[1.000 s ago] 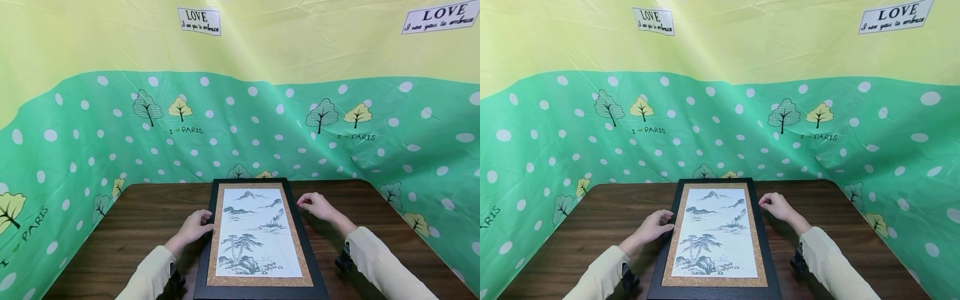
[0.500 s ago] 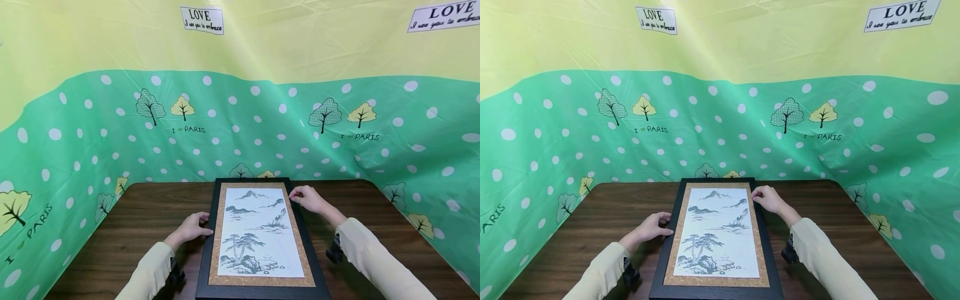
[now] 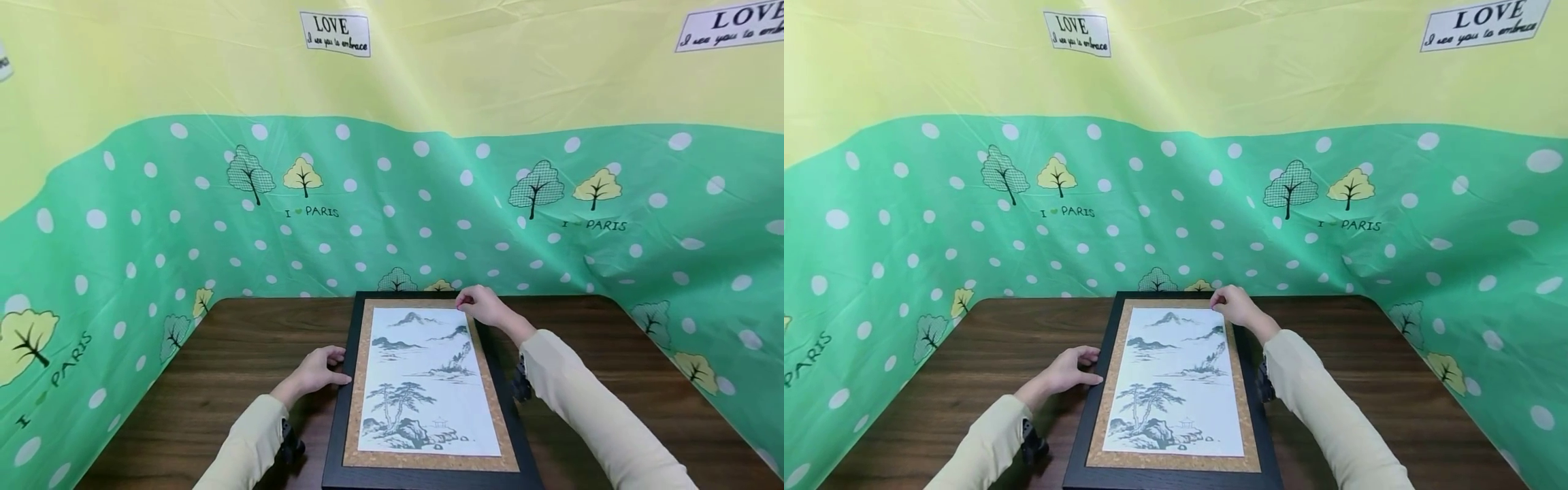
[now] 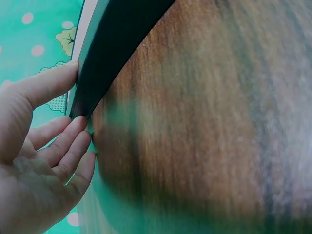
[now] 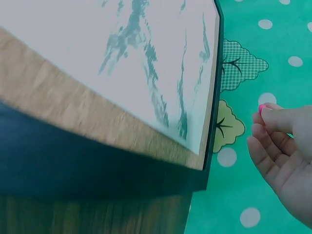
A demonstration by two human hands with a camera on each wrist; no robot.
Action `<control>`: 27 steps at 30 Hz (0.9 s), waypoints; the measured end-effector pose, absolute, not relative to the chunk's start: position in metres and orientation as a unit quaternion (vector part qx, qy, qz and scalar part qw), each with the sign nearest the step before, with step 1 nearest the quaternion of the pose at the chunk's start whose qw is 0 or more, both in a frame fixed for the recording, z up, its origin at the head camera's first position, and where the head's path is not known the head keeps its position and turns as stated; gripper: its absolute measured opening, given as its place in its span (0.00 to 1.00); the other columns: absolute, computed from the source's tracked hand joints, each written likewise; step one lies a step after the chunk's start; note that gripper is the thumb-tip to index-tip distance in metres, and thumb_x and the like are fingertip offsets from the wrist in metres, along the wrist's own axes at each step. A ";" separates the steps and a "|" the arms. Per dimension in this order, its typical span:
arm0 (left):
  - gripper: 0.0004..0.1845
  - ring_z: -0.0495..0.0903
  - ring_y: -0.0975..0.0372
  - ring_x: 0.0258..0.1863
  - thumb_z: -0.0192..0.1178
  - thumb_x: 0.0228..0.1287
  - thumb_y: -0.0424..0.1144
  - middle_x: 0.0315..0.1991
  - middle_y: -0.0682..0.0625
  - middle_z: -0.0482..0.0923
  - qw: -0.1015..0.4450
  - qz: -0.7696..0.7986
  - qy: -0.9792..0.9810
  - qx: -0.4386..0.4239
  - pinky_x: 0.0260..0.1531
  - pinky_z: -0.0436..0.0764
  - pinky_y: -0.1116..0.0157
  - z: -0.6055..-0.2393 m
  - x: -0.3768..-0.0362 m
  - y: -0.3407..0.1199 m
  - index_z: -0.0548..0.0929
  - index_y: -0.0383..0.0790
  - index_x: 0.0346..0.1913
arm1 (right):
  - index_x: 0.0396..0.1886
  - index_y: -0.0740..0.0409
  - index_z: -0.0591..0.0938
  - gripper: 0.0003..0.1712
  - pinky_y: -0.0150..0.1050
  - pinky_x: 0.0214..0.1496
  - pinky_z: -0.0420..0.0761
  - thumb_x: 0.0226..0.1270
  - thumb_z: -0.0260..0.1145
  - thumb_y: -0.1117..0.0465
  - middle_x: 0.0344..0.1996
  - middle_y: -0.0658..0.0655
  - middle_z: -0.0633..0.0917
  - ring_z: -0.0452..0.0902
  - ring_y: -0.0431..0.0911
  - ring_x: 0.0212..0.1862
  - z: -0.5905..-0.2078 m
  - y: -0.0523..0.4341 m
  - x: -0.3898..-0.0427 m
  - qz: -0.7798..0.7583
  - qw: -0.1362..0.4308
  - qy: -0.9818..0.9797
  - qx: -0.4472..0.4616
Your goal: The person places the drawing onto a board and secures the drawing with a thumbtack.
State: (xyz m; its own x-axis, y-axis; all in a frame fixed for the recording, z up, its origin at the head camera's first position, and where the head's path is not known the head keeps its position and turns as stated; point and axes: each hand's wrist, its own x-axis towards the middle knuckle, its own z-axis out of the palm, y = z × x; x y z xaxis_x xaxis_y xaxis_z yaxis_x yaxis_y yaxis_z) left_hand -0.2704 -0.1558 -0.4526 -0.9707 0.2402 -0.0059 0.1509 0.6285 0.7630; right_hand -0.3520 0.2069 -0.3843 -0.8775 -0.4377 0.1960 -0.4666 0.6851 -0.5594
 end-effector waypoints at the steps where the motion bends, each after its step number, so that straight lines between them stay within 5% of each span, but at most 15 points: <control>1: 0.29 0.74 0.54 0.45 0.70 0.45 0.34 0.44 0.45 0.76 0.054 0.417 0.901 0.108 0.45 0.74 0.56 -0.453 -0.270 -0.156 0.74 0.29 0.53 | 0.31 0.67 0.81 0.05 0.37 0.30 0.72 0.61 0.58 0.72 0.27 0.61 0.80 0.71 0.44 0.27 -0.384 0.204 -0.354 0.311 0.023 -0.917 0.247; 16: 0.30 0.73 0.53 0.46 0.70 0.46 0.35 0.45 0.44 0.76 0.059 0.427 0.896 0.107 0.47 0.73 0.55 -0.452 -0.270 -0.158 0.73 0.29 0.54 | 0.34 0.69 0.81 0.07 0.38 0.34 0.73 0.62 0.58 0.70 0.29 0.60 0.81 0.74 0.48 0.30 -0.403 0.156 -0.374 0.372 0.003 -0.908 0.193; 27: 0.30 0.73 0.52 0.47 0.70 0.47 0.35 0.45 0.44 0.76 0.060 0.446 0.886 0.114 0.48 0.72 0.54 -0.458 -0.271 -0.158 0.72 0.29 0.54 | 0.37 0.68 0.82 0.08 0.33 0.24 0.68 0.62 0.60 0.68 0.32 0.59 0.82 0.67 0.42 0.23 -0.447 0.134 -0.382 0.509 -0.026 -0.857 0.073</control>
